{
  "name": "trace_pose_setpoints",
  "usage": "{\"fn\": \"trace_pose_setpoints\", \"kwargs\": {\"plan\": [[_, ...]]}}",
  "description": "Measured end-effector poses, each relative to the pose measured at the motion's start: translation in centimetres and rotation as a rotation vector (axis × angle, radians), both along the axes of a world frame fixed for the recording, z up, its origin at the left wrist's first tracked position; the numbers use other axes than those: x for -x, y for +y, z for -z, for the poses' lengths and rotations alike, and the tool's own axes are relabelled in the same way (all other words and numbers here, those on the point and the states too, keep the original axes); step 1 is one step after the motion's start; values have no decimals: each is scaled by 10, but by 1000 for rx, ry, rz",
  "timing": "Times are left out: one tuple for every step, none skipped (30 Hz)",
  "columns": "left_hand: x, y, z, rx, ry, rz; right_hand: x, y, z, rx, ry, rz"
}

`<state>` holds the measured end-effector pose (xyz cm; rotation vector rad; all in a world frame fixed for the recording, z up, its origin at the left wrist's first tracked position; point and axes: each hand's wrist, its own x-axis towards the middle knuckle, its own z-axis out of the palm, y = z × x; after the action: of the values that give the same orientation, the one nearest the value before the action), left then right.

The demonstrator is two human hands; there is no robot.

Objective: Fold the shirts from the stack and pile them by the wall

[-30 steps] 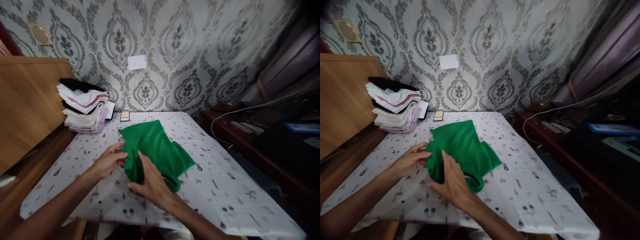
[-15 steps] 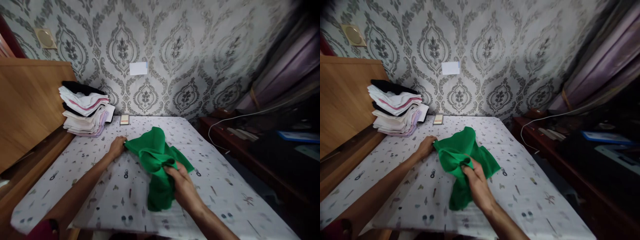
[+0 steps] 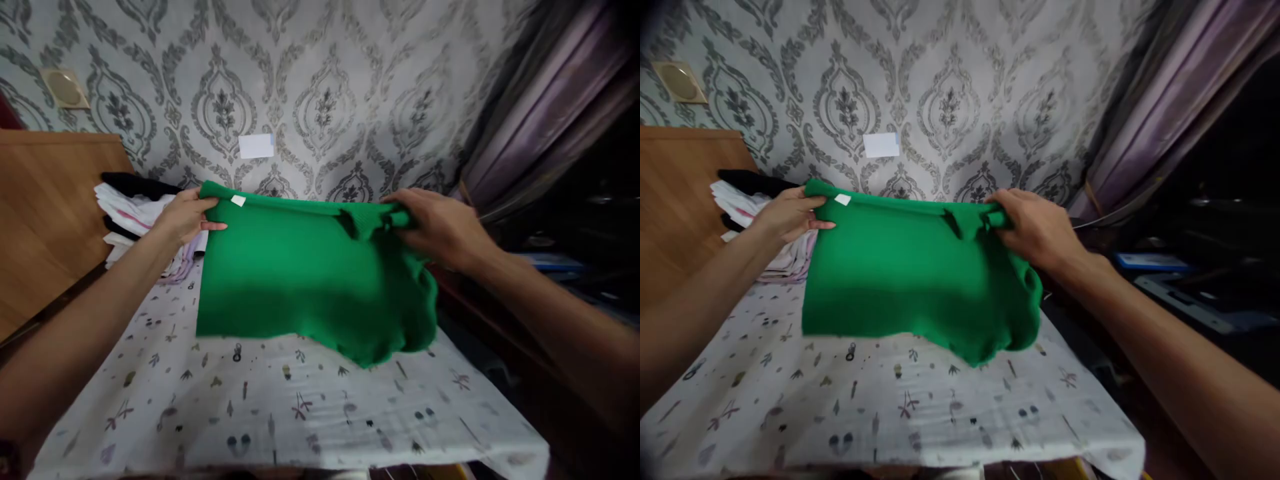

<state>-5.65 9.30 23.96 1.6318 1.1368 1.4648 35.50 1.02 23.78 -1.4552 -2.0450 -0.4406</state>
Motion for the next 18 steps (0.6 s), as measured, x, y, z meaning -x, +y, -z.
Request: {"fn": "trace_pose_setpoints", "kwargs": {"plan": [[-6, 7, -5, 41, -51, -9, 1, 18, -2, -1, 23, 59], [-11, 13, -10, 68, -95, -13, 3, 35, -5, -11, 61, 132], [-14, 19, -16, 63, -127, -25, 6, 48, -9, -29, 101, 190], [-16, 22, -22, 20, -146, -36, 9, 58, -14, -56, 136, 237], [-17, 24, -29, -38, -156, -36, 11, 65, -20, -93, 164, 267], [-16, 24, -35, -97, -160, -22, 14, 68, -26, -137, 181, 276], [-14, 22, -40, -151, -159, -2, 16, 68, -32, -186, 191, 272], [-11, 18, -44, -193, -154, 17, 17, 65, -36, -236, 198, 260], [-7, 13, -45, -222, -148, 27, 17, 60, -39, -282, 205, 240], [-3, 7, -43, -237, -140, 34, 17, 52, -39, -320, 206, 209], [2, 0, -39, -245, -134, 33, 16, 43, -35, -349, 199, 169], [8, -8, -30, -242, -127, 28, 16, 33, -26, -368, 187, 123], [15, -16, -19, -225, -117, 21, 15, 20, -14, -372, 164, 71], [22, -25, -5, -193, -99, 11, 15, 7, 3, -369, 138, 15], [31, -34, 12, -132, -55, 15, 16, -7, 23, -338, 107, -47], [39, -43, 31, -59, 7, 15, 18, -21, 46, -283, 77, -112], [48, -52, 51, 32, 111, 26, 22, -36, 70, -234, 70, -171], [57, -61, 71, 133, 250, 65, 25, -50, 95, -143, 65, -229]]}}
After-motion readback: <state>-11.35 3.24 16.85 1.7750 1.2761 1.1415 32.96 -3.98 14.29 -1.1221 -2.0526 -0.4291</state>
